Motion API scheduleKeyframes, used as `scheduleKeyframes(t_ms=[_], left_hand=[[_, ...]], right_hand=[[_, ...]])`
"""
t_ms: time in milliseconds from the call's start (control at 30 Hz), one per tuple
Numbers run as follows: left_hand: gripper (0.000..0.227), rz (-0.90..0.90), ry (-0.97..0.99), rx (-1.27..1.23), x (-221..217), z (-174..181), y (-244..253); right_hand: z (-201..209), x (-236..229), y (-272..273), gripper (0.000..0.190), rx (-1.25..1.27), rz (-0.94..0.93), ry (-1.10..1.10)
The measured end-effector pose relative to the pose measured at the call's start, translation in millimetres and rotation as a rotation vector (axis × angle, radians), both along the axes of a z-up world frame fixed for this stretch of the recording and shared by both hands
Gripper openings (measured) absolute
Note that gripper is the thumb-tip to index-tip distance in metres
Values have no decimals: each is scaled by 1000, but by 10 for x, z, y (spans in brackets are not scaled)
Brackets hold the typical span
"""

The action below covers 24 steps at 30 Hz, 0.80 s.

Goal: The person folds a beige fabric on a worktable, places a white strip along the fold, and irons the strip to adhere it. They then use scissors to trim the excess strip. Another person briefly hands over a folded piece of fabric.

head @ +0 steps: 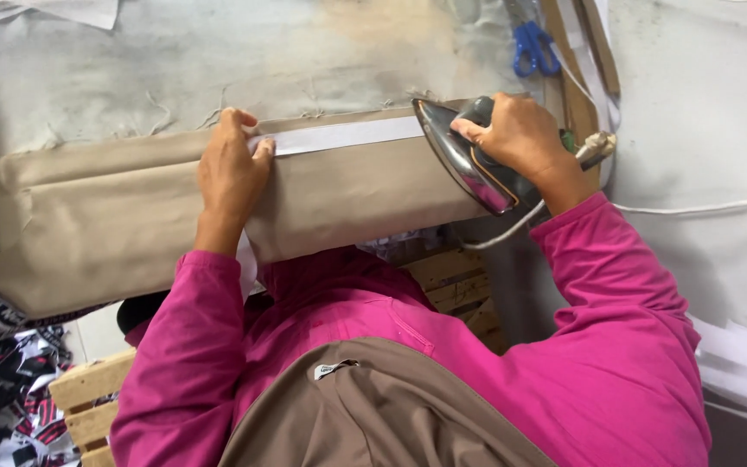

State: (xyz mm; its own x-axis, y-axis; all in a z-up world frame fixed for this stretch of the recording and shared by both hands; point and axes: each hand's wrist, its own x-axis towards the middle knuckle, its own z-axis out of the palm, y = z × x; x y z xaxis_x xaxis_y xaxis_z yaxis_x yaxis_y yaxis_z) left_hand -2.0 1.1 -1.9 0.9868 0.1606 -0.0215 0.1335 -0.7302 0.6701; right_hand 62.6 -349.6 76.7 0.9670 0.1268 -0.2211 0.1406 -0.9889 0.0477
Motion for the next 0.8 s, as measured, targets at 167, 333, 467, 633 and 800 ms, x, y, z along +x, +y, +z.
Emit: scheduleKeyframes(t_ms=[167,333,467,633,800], left_hand=[[31,22,2,40,7,-15,-3],[31,9,-8,54,8,-42,0],[32,17,-33,55,7,-59,13],[33,15,-44,72,2,-89,19],[33,18,-63,71,0,-103,16]], right_hand=[[47,-86,-239,57,66,-139,-45],[112,-187,-378,59,44,-244,-74],[-95,-131,-631,59,68,-290,-123],[-172,-125,-921,61,33,-343,-132],[-36,-207,-958,59,59,-452,-135]])
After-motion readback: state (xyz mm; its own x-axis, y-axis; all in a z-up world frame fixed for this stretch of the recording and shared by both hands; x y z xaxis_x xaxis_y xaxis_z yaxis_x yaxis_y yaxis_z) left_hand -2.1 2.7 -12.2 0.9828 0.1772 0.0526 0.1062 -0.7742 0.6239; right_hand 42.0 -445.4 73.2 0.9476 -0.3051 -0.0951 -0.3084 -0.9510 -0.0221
